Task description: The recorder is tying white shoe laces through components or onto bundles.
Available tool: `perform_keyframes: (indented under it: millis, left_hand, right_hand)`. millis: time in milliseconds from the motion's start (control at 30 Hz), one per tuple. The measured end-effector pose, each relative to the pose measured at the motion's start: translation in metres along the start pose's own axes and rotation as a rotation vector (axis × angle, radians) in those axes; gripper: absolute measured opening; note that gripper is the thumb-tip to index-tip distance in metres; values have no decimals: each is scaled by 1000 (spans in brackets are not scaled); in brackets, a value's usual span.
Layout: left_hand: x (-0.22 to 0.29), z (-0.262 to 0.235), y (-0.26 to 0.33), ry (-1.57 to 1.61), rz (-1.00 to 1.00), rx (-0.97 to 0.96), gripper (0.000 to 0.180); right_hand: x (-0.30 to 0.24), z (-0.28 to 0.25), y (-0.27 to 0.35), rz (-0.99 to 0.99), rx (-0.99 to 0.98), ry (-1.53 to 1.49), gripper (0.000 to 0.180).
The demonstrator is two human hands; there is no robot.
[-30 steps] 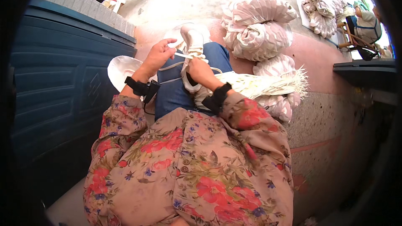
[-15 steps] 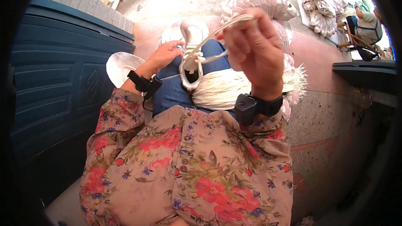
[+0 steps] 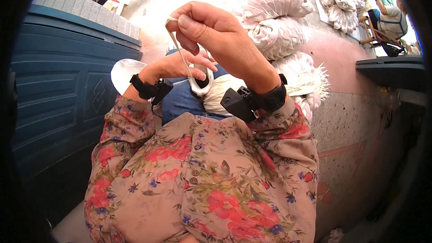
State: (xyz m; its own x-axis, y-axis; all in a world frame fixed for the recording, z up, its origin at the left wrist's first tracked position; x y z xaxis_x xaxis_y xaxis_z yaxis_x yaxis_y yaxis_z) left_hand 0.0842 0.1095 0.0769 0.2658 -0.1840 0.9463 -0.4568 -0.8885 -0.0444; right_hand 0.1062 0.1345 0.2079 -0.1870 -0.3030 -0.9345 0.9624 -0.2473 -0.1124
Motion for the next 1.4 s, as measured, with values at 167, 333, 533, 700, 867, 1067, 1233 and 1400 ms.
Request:
perform_keyframes:
  millis: [167,333,533,700,867,1067,1233,1400]
  left_hand:
    - [-1,-17,3,78,-87,239,30]
    - [-7,-5,5,259,-90,170,21]
    - [-22,-62,29,507,-100,683,27]
    - [-20,-22,2,459,-188,238,52]
    - [14,-7,-12,1255,255,179,68]
    - [5,16,-10,1174,265,-4,51]
    - [-46,-8,-4,598,-130,293,28]
    - [-36,20,-5,501,-273,-87,49]
  right_hand:
    - [10,7,-9,27,-18,-116,20]
    - [18,2,-18,53,-52,-248,19]
    - [3,-40,-7,-114,152,-355,22]
    - [19,1,-20,96,-36,-286,20]
    - [21,18,-14,231,-158,-350,18]
    - [30,12,-17,255,-153,-372,18]
    - [13,0,-7,294,-160,-385,20]
    - [-2,1,5,343,-90,56,21]
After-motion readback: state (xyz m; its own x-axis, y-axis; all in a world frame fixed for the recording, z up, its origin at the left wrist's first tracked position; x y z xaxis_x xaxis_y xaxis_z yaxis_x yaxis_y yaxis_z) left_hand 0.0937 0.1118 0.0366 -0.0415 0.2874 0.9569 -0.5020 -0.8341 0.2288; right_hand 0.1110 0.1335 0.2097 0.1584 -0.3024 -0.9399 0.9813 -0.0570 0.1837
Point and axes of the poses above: each hand's wrist, its own y-axis away from the middle knuckle, its own z-axis out of the palm, x = y × z, the point moved 10 cm from there along -y, towards the middle knuckle, and after that the axes turned 12 degrees about z, right-handed, at the moved point
